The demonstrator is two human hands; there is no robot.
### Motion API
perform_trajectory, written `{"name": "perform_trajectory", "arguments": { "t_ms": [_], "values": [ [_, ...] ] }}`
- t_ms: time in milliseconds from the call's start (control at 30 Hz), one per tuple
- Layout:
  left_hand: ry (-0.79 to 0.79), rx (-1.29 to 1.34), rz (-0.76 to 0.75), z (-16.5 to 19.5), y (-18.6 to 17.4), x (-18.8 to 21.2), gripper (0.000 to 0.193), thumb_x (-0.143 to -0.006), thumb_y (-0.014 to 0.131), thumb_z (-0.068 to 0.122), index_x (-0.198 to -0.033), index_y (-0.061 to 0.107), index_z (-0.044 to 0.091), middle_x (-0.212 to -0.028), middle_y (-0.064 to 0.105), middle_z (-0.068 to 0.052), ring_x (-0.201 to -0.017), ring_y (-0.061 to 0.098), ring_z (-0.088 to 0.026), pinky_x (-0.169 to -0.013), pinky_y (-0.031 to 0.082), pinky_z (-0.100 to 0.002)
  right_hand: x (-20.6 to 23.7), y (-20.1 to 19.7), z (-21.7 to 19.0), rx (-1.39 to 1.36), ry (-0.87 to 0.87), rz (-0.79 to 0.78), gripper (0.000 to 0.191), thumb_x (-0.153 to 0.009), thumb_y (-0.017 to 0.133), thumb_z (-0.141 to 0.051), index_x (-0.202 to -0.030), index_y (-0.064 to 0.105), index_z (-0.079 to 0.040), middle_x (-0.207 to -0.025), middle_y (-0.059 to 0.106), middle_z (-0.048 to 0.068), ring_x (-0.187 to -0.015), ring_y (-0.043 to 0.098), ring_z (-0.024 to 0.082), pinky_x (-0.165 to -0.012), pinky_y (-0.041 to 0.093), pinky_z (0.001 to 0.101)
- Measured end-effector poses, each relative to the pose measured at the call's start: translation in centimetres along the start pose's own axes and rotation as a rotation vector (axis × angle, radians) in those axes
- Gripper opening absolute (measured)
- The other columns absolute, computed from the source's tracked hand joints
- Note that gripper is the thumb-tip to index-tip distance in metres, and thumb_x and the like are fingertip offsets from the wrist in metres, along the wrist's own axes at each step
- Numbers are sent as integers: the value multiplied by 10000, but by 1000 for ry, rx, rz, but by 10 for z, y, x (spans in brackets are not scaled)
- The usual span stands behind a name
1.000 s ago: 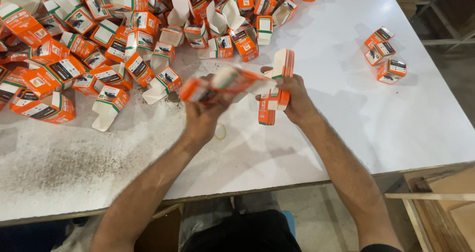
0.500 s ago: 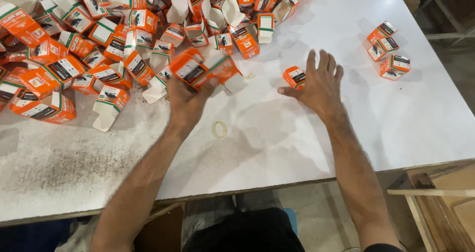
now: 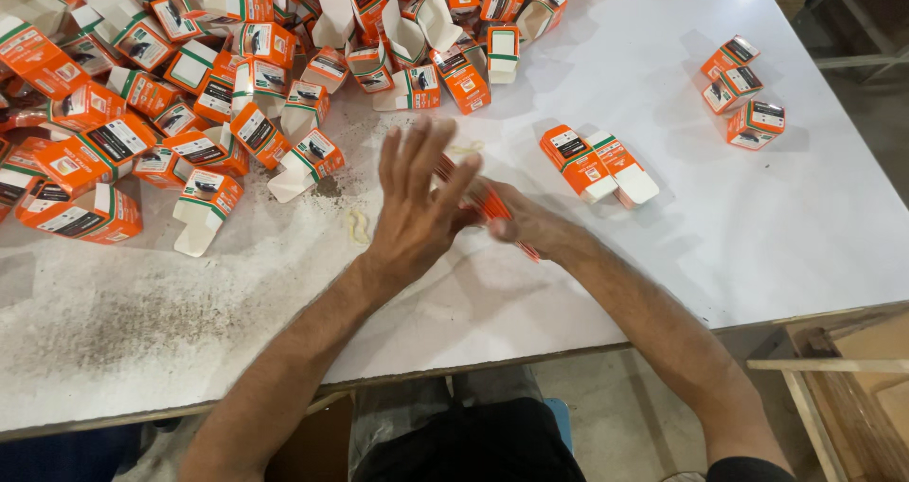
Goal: The person folds flat orange-and-white paper carton blanks into open boxes at a workbench. They pick up a folded blank, press and crease the sides by hand to shape the box, and place the finished box on the table with a growing pile of completed boxes.
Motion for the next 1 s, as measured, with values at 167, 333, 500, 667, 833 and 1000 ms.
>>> {"name": "perform_trajectory", "arguments": {
  "t_ms": [167,333,500,667,833,1000],
  "values": [
    [-82,58,27,-13,0,10,1059,-804,960,258,-1606,271,190,-1662,175,-207,-1570,157,-438,-1265,130,-714,-5,1,14,73,207,69,973,-716,856,-185,-1537,356,-31,-1299,639,134,-1238,626,191,-996,524,302],
    [-169,77,51,-22,4,12,1015,-766,910,142,-1577,300,160,-1631,224,-209,-1543,215,-446,-1252,157,-704,-6,-7,28,328,126,253,568,-748,758,-36,-1286,596,50,-1017,751,120,-929,715,194,-840,587,328],
    [-224,96,164,-26,-11,8,781,-844,835,23,-1486,398,110,-1481,423,-169,-1410,423,-408,-1189,335,-601,-1,-31,48,-114,58,414,473,-797,740,4,-1245,626,107,-967,714,200,-802,696,272,-679,582,430],
    [-240,259,103,-21,-8,0,612,-840,774,-28,-1390,506,-1,-1310,532,-191,-1187,524,-382,-1005,441,-502,1,-37,37,-420,-95,306,695,-742,707,0,-1393,465,-5,-1259,622,145,-1177,657,221,-1034,577,401],
    [-382,509,-16,-33,13,0,302,-847,732,-81,-1092,605,42,-1147,632,-88,-1045,593,-310,-844,535,-372,2,-23,39,-339,-99,203,658,-782,723,-17,-1387,477,55,-1283,626,186,-1204,635,281,-1056,536,468],
    [-294,556,133,-33,-5,9,280,-854,632,-121,-1047,538,58,-1183,683,-91,-1113,621,-328,-947,521,-391,-2,-26,42,-657,-12,158,736,-760,781,-142,-1401,469,39,-1302,620,173,-1259,605,300,-1124,496,481]
  ]
}}
Point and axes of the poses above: each hand's wrist, its own x-axis away from the middle knuckle, its own y-axis out of the palm, z = x × y, the point moved 10 cm from there along -x, towards the middle knuckle
